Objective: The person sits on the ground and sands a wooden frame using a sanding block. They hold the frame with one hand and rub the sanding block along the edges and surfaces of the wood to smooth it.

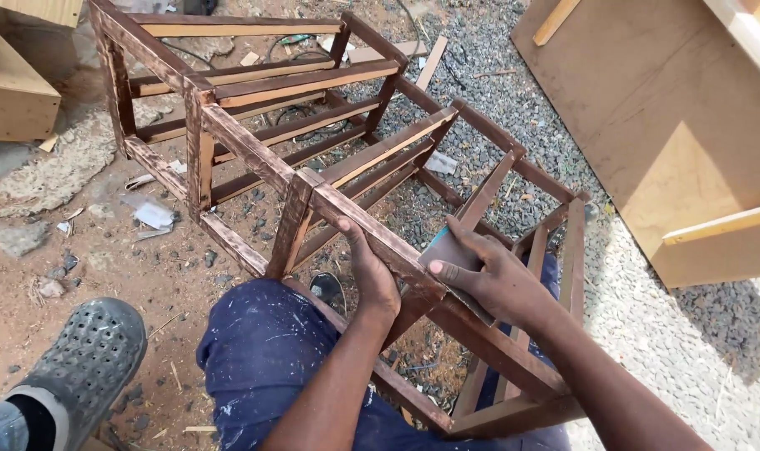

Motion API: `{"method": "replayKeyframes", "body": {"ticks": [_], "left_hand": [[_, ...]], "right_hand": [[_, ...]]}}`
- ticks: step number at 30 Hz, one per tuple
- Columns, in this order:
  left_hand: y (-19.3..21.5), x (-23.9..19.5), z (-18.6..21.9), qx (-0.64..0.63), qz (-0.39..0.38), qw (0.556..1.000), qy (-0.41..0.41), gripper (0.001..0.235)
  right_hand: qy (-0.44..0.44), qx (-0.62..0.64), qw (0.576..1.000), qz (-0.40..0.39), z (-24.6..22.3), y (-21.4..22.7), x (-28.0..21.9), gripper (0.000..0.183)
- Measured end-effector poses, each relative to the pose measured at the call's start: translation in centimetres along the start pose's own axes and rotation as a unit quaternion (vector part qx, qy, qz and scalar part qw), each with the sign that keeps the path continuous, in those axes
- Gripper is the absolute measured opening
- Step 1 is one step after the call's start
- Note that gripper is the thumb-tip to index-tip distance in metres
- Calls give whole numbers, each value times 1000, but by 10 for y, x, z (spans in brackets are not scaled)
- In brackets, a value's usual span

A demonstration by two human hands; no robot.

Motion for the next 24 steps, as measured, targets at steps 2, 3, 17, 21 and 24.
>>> {"method": "replayKeyframes", "body": {"ticks": [2, 3, 17, 21, 24], "left_hand": [[4, 5, -4, -3, 3, 1000, -12, 109], [9, 5, -8, -3, 10, 1000, -19, 106], [14, -2, -26, 122, 44, 988, -85, 84], [-2, -13, -4, 121, 66, 984, -114, 78], [-7, -21, 0, 114, 71, 985, -108, 77]], "right_hand": [[-6, -9, 1000, 2, 2, 1, 2, 83], [-17, -14, 1000, 0, 6, -1, 1, 78], [-85, -47, 994, 49, -18, -5, 6, 81], [-22, -54, 996, 60, -34, -8, 39, 83], [-6, -44, 998, 36, -36, -9, 39, 79]]}}
Point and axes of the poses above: each hand's wrist, its own x-axis towards the middle knuckle, its own y-axis out of the back of the hand, z = x × y, the point moved 5 cm from there along x, towards the middle knuckle, and after that the axes turned 10 degrees about -z, right-handed, at the moved point
